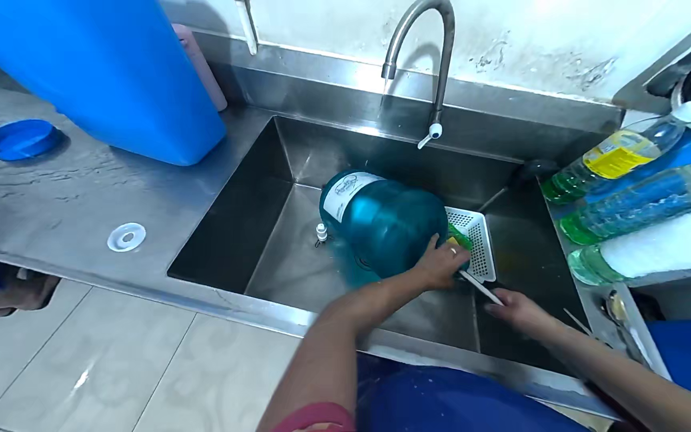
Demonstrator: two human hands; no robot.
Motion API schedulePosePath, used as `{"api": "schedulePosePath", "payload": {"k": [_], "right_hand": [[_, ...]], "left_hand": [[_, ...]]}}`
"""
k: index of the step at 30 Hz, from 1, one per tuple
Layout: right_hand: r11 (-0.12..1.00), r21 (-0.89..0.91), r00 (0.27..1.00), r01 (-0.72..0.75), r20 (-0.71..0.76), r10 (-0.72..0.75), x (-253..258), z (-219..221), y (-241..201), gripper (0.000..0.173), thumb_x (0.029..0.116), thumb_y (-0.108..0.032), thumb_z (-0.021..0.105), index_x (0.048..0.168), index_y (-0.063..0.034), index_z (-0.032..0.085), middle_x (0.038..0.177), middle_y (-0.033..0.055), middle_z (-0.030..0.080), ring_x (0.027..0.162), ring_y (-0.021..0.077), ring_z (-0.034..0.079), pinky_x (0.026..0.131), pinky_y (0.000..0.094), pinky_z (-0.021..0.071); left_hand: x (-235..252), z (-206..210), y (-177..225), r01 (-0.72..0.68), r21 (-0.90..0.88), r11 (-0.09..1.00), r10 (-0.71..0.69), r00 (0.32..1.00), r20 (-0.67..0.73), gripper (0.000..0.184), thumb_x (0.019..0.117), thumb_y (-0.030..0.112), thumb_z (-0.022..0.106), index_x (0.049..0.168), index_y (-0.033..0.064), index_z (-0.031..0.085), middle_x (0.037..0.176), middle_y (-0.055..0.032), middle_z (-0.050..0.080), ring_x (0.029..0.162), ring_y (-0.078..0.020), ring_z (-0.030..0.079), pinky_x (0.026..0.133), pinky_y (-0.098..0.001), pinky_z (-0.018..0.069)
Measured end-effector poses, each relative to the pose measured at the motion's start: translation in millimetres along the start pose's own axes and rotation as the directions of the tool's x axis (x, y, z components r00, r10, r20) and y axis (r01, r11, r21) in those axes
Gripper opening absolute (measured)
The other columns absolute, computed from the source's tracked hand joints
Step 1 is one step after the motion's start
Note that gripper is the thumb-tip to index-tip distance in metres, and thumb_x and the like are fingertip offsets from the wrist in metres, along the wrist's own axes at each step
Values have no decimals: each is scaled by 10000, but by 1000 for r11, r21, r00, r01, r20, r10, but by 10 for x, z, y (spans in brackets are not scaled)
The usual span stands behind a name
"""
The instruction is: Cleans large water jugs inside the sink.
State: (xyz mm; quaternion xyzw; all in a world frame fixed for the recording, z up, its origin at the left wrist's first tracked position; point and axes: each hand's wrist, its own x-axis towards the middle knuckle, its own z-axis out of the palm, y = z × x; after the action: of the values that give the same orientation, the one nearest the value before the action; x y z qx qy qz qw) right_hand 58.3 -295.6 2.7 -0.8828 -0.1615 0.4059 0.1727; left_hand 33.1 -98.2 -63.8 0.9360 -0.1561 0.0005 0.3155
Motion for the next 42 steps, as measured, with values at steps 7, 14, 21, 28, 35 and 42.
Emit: {"api": "schedulePosePath", "payload": {"k": [7, 14, 21, 28, 35, 42], "right_hand": [[983, -185, 1000, 16, 26, -11, 112, 81, 26, 305, 1039, -97, 553, 1304, 53, 576, 1076, 289, 665, 963, 389, 669, 871, 573, 520], [971, -240, 998, -10, 55, 24, -35, 236, -46, 343, 1028, -103, 561, 1336, 48, 549, 1118, 301, 663, 1028, 430, 671, 911, 608, 520], [431, 880, 899, -200, 340, -276, -944, 614, 367, 188, 1023, -182, 382, 883, -208, 506, 549, -141, 438, 398, -76, 383, 387, 81, 351], [925, 377, 981, -46, 193, -30, -909, 385, 390, 68, 1042, -50, 485, 988, -39, 524, 597, -23, 415, 444, 56, 384, 437, 214, 360], [981, -155, 992, 116, 67, -107, -825, 287, 445, 248, 994, -39, 592, 1200, 99, 594, 868, 261, 661, 795, 370, 667, 764, 557, 539], [895, 445, 977, 31, 175, -120, -821, 677, 276, 47, 1026, -59, 440, 1002, -76, 477, 590, -46, 424, 441, 33, 406, 433, 195, 389]], "left_hand": [[-25, -176, 32, -15, 93, 996, -13, 954, 301, 724, 761, -23, 810, 1426, 0, 525, 1391, -266, 575, 1365, -450, 491, 1184, -711, 185], [-45, -293, -34, -112, 194, 975, 6, 879, 477, 650, 757, -10, 825, 1357, -10, 575, 1285, -266, 631, 1221, -444, 596, 1048, -631, 414], [-262, -79, -83, -89, 7, 996, 88, 966, -243, 570, 668, -26, 832, 1212, -85, 674, 1257, -295, 662, 1259, -461, 592, 1137, -566, 384], [-469, -394, 50, 36, -2, 999, -35, 984, 175, 722, 764, -63, 766, 1444, 37, 544, 1444, -253, 549, 1422, -450, 437, 1199, -724, 132], [-425, -454, 21, -150, 97, 984, 100, 913, 395, 627, 758, 27, 842, 1326, -35, 583, 1283, -278, 627, 1256, -449, 570, 1138, -612, 336], [-329, -285, 14, -54, 68, 996, 45, 991, 130, 584, 762, 10, 808, 1307, -63, 610, 1335, -298, 603, 1314, -458, 534, 1156, -569, 348]]}}
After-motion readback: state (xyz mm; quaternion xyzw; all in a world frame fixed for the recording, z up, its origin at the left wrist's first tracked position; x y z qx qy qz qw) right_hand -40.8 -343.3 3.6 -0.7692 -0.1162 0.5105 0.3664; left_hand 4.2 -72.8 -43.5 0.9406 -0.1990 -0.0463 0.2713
